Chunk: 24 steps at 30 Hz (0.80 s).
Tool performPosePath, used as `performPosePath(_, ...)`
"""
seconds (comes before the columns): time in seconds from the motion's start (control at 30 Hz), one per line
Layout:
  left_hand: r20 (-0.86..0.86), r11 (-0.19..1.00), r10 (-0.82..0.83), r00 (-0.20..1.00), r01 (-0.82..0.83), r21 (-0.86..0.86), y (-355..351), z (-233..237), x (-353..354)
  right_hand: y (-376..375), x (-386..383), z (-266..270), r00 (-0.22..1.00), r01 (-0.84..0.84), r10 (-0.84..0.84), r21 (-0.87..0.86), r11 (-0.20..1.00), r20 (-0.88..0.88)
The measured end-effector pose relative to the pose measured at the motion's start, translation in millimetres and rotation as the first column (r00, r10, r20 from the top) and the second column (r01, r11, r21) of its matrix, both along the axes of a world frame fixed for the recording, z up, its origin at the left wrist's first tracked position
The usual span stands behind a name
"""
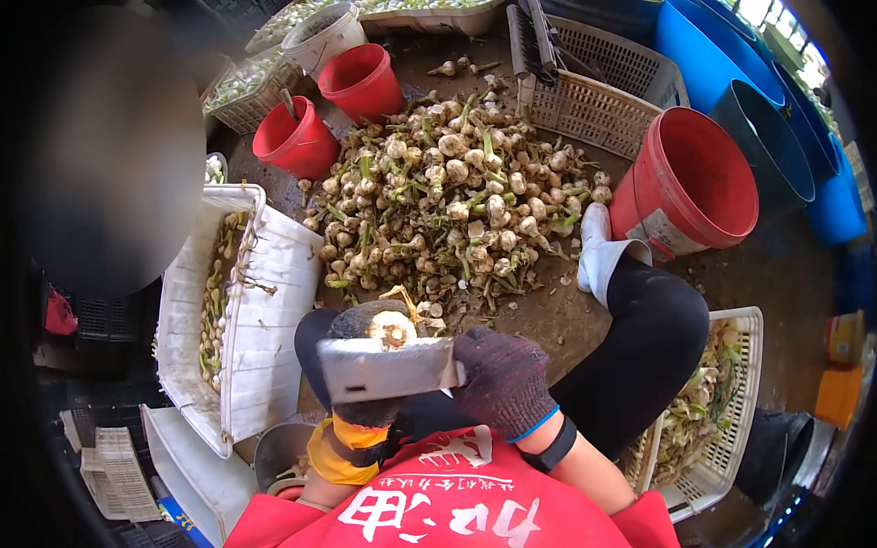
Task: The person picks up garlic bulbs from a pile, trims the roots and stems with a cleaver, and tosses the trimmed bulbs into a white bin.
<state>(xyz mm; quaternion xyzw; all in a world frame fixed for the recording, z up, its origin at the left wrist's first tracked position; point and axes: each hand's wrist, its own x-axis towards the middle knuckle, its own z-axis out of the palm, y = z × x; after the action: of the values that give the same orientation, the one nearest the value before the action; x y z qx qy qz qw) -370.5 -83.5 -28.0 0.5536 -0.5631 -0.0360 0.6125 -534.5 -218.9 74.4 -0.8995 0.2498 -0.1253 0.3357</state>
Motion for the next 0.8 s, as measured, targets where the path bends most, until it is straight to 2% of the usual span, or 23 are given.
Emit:
performPosePath(0.03,0.232,0.792,0.238,0.943,-0.326,0.517,8,63,-10,-4,-4,-14,1.0,-0.002,0.002,-0.003,1.0,0.002)
performPosePath(0.07,0.397,0.789,0.384,0.833,-0.52,0.328,-17,124,-20,-11,-11,-38,0.981,0.18,-0.177,0.034,0.983,-0.072)
performPosePath(0.1,0.353,0.804,0.354,0.866,-0.474,0.359,-14,122,-21,-21,-19,-53,0.926,0.359,-0.349,0.055,0.932,-0.146)
performPosePath(0.13,0.313,0.814,0.322,0.894,-0.43,0.39,-11,123,-19,-27,-25,-51,0.912,0.397,-0.383,0.073,0.915,-0.149)
performPosePath(0.17,0.43,0.818,0.323,0.843,-0.477,0.32,-13,134,-20,-27,-27,-49,0.938,0.335,-0.328,0.053,0.941,-0.111)
performPosePath(0.23,0.413,0.807,0.356,0.839,-0.498,0.318,-13,119,-16,-1,-40,-42,0.959,0.27,-0.263,0.057,0.961,-0.109)
performPosePath(0.27,0.407,0.817,0.387,0.828,-0.512,0.265,-21,116,-9,8,-33,-42,0.952,0.298,-0.307,0.31,0.903,-0.02)
performPosePath(0.3,0.103,0.812,0.424,0.9,-0.428,0.398,-25,122,-18,9,-28,-44,0.928,0.278,-0.367,0.542,0.793,0.06)
performPosePath(0.33,0.099,0.815,0.416,0.904,-0.419,0.399,-26,119,-17,7,-25,-49,0.966,0.18,-0.248,0.494,0.851,0.076)
performPosePath(0.37,-0.473,0.916,0.314,0.823,-0.132,0.379,-26,115,-15,8,-27,-50,0.975,0.141,-0.206,0.487,0.862,0.082)
performPosePath(0.4,-0.885,0.976,0.132,0.448,0.097,0.194,-27,112,-13,8,-24,-49,0.983,0.099,-0.16,0.478,0.873,0.089)
performPosePath(0.43,-0.956,0.987,-0.012,0.294,0.155,0.035,-27,122,-14,7,-22,-49,0.983,0.105,-0.164,0.48,0.871,0.082)
performPosePath(0.47,-0.957,0.987,-0.011,0.29,0.157,0.037,-24,120,-12,5,-18,-48,0.979,0.047,-0.133,0.459,0.887,0.155)
performPosePath(0.5,-0.956,0.978,-0.093,0.279,0.206,-0.035,-20,117,-9,2,-12,-47,0.968,-0.012,-0.098,0.433,0.901,0.231)
performPosePath(0.53,-0.949,0.962,-0.173,0.264,0.251,-0.106,-19,115,-6,-1,-5,-41,0.968,-0.013,-0.098,0.434,0.901,0.232)
performPosePath(0.57,-0.756,0.971,0.179,0.63,0.011,0.239,-26,138,-20,-5,1,-31,0.941,-0.103,-0.053,0.433,0.896,0.333)
performPosePath(0.6,-0.756,0.97,0.183,0.629,0.009,0.242,-24,131,-18,-8,7,-22,0.903,-0.192,-0.01,0.423,0.886,0.43)
performPosePath(0.63,-0.894,0.993,0.069,0.442,0.059,0.105,-22,122,-16,-12,12,-16,0.901,-0.225,0.055,0.356,0.907,0.43)
performPosePath(0.67,-0.971,0.996,-0.059,0.23,0.075,-0.043,-20,116,-15,-14,13,-19,0.902,-0.227,0.056,0.36,0.905,0.428)
performPosePath(0.7,-0.959,0.994,-0.035,0.282,-0.086,-0.062,-21,112,-21,-17,13,-26,0.93,-0.198,0.044,0.397,0.896,0.364)
performPosePath(0.73,-0.96,0.995,-0.026,0.28,-0.09,-0.053,-20,119,-17,-18,12,-36,0.954,-0.166,0.032,0.434,0.885,0.299)
performPosePath(0.77,-0.901,0.953,-0.296,0.317,0.154,-0.259,-19,128,-7,-19,6,-59,0.998,0.049,-0.062,0.473,0.88,0.011)
performPosePath(0.8,-0.776,0.809,-0.559,0.292,0.398,-0.432,-20,134,11,-20,-11,-83,0.995,0.034,0.006,0.401,0.916,-0.098)
